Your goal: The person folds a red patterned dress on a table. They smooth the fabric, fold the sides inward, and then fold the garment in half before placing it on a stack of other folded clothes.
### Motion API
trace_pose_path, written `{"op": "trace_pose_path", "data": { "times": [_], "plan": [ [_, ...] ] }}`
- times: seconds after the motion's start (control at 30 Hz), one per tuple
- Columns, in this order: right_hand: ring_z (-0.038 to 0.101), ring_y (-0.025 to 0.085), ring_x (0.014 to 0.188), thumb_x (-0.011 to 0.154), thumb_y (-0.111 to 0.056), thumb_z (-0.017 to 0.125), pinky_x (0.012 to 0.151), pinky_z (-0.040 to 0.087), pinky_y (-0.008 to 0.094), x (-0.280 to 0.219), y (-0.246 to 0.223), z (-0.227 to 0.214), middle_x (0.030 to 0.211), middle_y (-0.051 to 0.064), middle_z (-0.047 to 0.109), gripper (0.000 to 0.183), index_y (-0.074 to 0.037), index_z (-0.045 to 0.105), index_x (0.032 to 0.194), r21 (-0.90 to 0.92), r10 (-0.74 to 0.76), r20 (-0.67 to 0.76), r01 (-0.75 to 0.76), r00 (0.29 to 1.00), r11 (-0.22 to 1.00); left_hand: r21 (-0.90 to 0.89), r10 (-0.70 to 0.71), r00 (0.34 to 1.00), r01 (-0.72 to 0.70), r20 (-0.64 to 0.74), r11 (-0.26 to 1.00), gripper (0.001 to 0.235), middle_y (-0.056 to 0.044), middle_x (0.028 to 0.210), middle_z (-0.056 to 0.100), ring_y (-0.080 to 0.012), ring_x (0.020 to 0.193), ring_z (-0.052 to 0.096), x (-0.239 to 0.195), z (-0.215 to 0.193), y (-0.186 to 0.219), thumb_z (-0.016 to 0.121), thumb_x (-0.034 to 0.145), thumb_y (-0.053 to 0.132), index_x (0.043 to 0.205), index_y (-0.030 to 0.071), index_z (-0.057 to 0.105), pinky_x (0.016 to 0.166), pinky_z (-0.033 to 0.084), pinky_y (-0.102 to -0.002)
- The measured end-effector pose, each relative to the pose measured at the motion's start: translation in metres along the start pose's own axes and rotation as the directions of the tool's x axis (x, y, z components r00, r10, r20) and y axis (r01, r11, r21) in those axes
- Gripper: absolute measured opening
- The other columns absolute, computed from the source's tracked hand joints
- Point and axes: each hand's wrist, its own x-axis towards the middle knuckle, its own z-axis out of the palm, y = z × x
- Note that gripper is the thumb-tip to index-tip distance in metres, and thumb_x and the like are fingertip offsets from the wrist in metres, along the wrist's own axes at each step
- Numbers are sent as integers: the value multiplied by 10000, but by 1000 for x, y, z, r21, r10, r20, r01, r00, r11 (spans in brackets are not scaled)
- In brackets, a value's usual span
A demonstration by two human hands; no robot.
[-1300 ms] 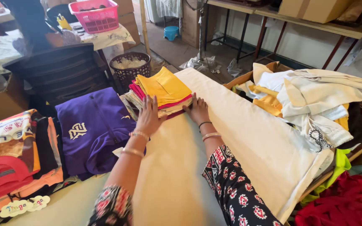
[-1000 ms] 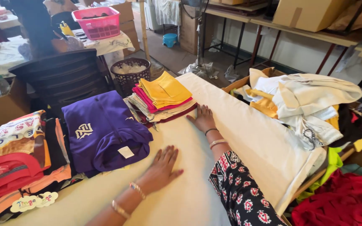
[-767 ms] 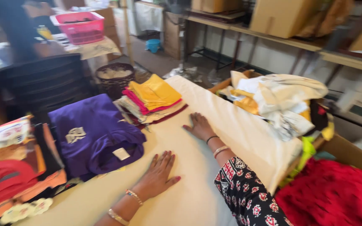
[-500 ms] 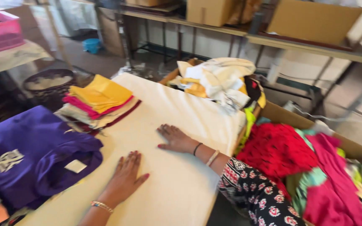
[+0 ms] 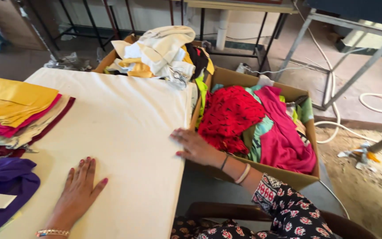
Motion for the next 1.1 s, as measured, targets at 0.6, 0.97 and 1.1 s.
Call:
{"op": "trace_pose_path", "data": {
  "times": [0.6, 0.97, 1.1],
  "plan": [
    [633, 346, 1097, 937, 48, 492, 980, 485, 381, -111, 152, -56, 1139, 158, 657, 312, -50, 653, 1186, 293, 508, -793, -520, 337, 802, -1, -44, 997, 44, 58, 999, 860, -179, 1613, 269, -304, 1514, 214, -1, 3, -5, 407, 934, 600, 1567, 43, 238, 1202, 161, -465],
    [615, 260, 1135, 1124, -343, 397, 1111, 457, 411, 60, -40, -168, 1132, 119, 637, 358, -30, 569, 1103, 219, 120, -942, 304, 313, 927, -277, -70, 983, 116, 168, 954, 747, -131, 1602, 381, -296, 1518, 290, 8, 0, -2, 431, 962, 582, 1535, 108, 360, 1212, 213, -458],
    [633, 253, 1110, 1170, -433, 363, 1041, 480, 407, 125, -108, -110, 1185, 110, 680, 514, -64, 701, 1049, 534, 60, -772, 594, 633, 601, -933, -43, 942, 337, 334, 130, 731, -148, 1520, 608, -277, 1426, 530, 27, -53, 48, 317, 1024, 588, 1559, 118, 483, 1181, 357, -467]
  ]
}}
